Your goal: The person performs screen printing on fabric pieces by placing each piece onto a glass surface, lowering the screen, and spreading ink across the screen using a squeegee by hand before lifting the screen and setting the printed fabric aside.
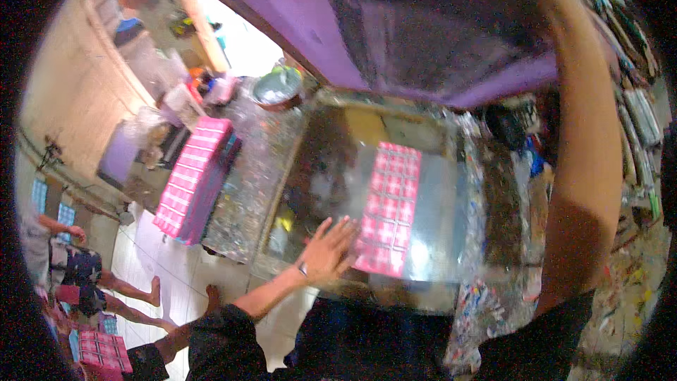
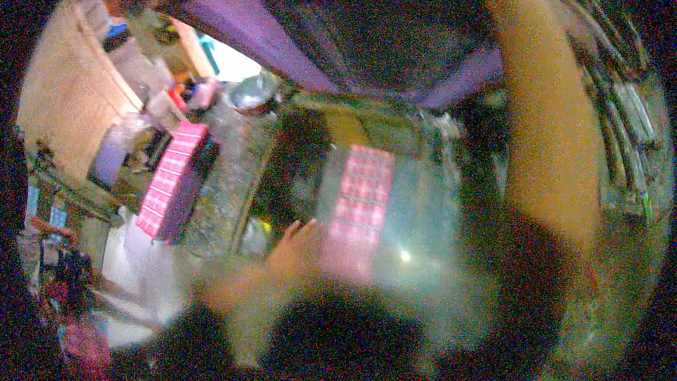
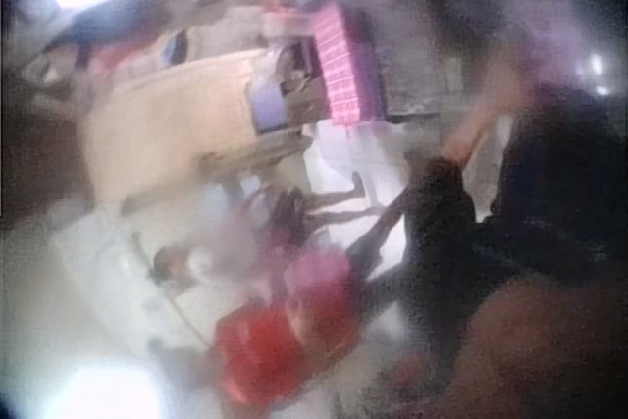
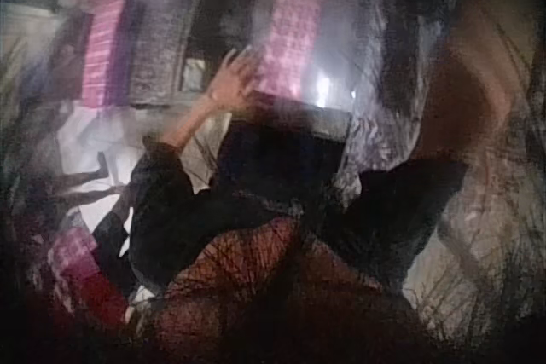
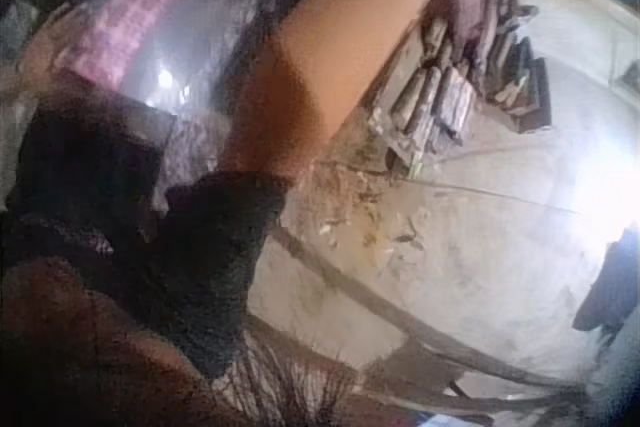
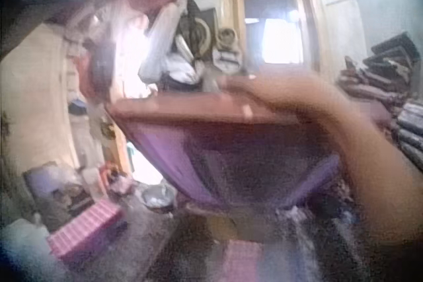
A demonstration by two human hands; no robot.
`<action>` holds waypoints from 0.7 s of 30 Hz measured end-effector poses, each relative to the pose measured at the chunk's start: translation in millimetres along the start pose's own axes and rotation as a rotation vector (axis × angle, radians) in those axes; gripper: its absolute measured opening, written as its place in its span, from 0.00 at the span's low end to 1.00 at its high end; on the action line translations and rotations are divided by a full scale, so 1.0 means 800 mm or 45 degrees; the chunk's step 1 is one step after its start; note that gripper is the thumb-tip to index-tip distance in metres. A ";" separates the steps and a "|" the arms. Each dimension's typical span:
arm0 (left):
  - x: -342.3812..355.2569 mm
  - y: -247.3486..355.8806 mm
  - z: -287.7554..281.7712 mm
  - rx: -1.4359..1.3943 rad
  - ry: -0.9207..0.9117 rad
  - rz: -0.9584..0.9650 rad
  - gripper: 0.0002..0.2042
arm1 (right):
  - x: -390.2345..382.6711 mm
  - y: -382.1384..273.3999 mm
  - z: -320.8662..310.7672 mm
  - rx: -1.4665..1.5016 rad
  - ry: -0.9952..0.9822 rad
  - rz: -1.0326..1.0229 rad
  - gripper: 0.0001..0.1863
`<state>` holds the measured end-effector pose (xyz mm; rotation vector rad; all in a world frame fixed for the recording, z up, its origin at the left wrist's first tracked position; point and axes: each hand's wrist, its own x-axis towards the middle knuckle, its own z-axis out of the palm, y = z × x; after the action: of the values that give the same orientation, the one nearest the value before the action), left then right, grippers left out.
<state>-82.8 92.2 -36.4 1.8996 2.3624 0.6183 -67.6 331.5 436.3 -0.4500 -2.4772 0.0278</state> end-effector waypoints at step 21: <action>-0.130 0.140 -0.004 -2.184 0.708 -1.083 0.12 | -0.414 0.016 0.218 0.234 -0.837 -0.174 0.23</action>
<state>46.0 11.6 -17.6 -0.0114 1.2845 2.0608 85.4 250.6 103.9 -0.2073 -3.1033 0.4032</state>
